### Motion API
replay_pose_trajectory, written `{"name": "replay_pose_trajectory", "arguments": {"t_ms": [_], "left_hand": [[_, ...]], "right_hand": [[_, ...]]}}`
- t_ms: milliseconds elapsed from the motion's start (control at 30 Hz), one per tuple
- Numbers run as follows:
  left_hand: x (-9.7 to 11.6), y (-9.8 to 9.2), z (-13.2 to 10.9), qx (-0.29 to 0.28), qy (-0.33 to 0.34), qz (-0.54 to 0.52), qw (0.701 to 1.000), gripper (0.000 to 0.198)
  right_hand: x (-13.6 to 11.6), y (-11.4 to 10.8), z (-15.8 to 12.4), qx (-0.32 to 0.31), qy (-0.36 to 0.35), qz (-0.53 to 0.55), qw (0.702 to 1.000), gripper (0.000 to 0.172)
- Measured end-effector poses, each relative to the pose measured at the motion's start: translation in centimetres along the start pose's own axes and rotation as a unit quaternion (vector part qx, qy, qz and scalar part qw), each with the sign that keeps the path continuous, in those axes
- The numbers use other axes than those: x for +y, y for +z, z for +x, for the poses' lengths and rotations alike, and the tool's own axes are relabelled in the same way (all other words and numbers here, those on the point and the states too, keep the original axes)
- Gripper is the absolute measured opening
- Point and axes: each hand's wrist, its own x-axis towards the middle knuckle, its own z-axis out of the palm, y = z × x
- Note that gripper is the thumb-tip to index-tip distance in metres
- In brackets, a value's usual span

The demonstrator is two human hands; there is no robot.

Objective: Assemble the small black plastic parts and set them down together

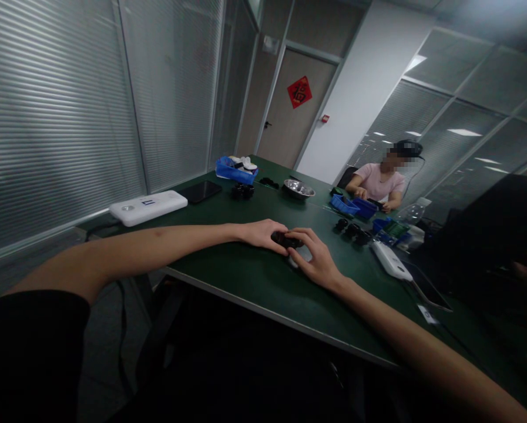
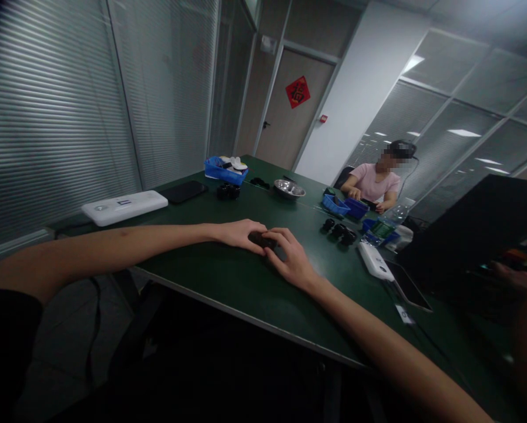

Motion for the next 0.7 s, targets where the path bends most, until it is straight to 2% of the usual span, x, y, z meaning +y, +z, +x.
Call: {"name": "replay_pose_trajectory", "arguments": {"t_ms": [133,233,267,367,433,700], "left_hand": [[0.0,0.0,0.0,-0.001,-0.005,-0.005,1.0,0.052],[0.0,0.0,0.0,-0.005,-0.008,-0.007,1.0,0.052],[0.1,0.0,0.0,-0.005,-0.008,-0.005,1.0,0.052],[0.2,-0.1,-0.1,-0.008,-0.006,0.0,1.0,0.053],[0.2,-0.1,-0.1,-0.011,-0.005,0.0,1.0,0.054],[0.2,-0.2,-0.1,-0.009,-0.006,0.007,1.0,0.053]], "right_hand": [[0.1,-0.2,0.0,0.067,0.025,0.01,0.997,0.03],[1.3,-0.2,0.0,0.13,0.073,0.004,0.989,0.032],[2.0,-0.1,0.0,0.126,0.09,-0.002,0.988,0.031],[3.8,0.4,-0.2,0.008,0.115,-0.036,0.993,0.027],[4.5,0.6,-0.3,-0.027,0.121,-0.052,0.991,0.029],[4.4,0.6,-0.4,-0.033,0.114,-0.062,0.991,0.033]]}}
